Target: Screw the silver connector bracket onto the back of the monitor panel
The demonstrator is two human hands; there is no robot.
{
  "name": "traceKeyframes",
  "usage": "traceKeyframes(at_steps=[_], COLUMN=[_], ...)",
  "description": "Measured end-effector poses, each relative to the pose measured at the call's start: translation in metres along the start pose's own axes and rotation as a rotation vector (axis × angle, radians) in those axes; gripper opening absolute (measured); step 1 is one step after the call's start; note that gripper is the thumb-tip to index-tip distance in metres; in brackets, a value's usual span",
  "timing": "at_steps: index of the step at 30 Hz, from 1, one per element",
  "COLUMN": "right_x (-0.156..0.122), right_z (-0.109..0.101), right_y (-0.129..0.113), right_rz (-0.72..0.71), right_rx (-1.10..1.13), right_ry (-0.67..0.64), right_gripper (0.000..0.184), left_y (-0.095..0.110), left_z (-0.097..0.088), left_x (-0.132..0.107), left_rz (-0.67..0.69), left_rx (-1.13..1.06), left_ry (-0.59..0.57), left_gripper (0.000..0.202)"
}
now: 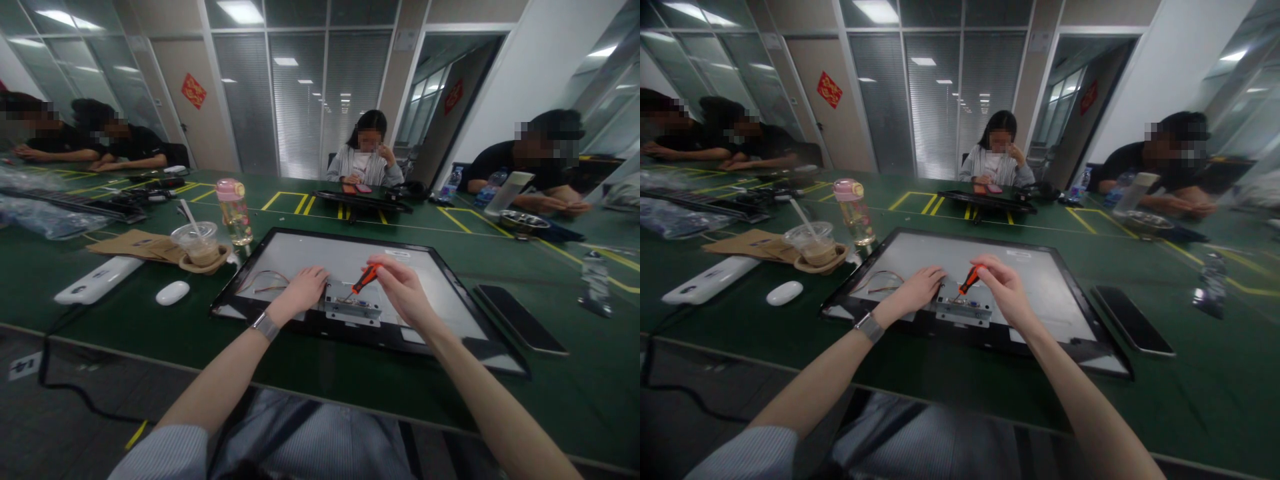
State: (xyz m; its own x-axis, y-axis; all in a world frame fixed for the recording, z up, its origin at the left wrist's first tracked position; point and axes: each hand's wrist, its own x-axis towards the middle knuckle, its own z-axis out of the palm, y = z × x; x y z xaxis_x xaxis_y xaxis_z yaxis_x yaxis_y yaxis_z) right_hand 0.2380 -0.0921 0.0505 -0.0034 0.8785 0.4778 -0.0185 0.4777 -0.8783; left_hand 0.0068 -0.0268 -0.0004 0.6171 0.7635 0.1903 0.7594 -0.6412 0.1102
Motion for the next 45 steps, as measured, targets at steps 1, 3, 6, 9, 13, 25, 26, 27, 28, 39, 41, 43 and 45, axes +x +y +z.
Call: traceKeyframes(at_steps=[1,3,6,9,13,25,26,27,28,39,41,43,45], right_x=[0.0,0.0,-0.001,-0.001,-0.002,-0.007,-0.007,-0.007,-0.007,-0.008,-0.007,-0.007,-0.007], right_z=[-0.001,-0.002,-0.004,-0.003,-0.002,0.006,0.006,0.005,0.005,0.007,0.006,0.005,0.004], right_y=[0.001,0.001,0.001,0.0,-0.003,-0.015,-0.014,-0.014,-0.014,-0.015,-0.014,-0.013,-0.012], right_rz=[-0.01,-0.022,-0.013,0.008,-0.012,-0.251,-0.232,-0.222,-0.22,-0.192,-0.207,-0.22,-0.219], right_rx=[-0.016,-0.033,-0.007,0.036,0.021,-0.315,-0.291,-0.279,-0.28,-0.225,-0.255,-0.275,-0.255], right_ry=[-0.008,-0.036,-0.075,-0.104,-0.139,0.0,-0.005,0.0,0.01,0.01,0.039,0.041,0.009], right_gripper=[0.025,0.023,0.026,0.027,0.03,0.029,0.028,0.026,0.022,0.023,0.019,0.02,0.026], left_y=[0.0,0.0,0.0,-0.001,-0.001,0.002,0.002,0.002,0.003,0.001,0.001,0.001,0.001], left_z=[0.0,0.001,0.002,0.003,0.003,0.0,-0.001,-0.002,-0.002,0.001,0.001,0.0,0.0], left_x=[0.0,0.0,0.0,0.0,0.001,0.0,0.0,0.0,-0.001,0.0,0.0,0.0,0.0], left_rz=[-0.002,-0.005,-0.007,-0.01,-0.011,-0.009,-0.009,-0.009,-0.009,-0.01,-0.012,-0.011,-0.007], left_rx=[-0.001,-0.004,-0.01,-0.016,-0.02,-0.016,-0.016,-0.017,-0.018,-0.02,-0.019,-0.017,-0.014], left_ry=[0.0,0.0,0.001,0.004,0.01,0.014,0.014,0.014,0.015,0.016,0.011,0.007,0.006], left_gripper=[0.036,0.036,0.037,0.037,0.037,0.036,0.036,0.036,0.036,0.035,0.036,0.036,0.036])
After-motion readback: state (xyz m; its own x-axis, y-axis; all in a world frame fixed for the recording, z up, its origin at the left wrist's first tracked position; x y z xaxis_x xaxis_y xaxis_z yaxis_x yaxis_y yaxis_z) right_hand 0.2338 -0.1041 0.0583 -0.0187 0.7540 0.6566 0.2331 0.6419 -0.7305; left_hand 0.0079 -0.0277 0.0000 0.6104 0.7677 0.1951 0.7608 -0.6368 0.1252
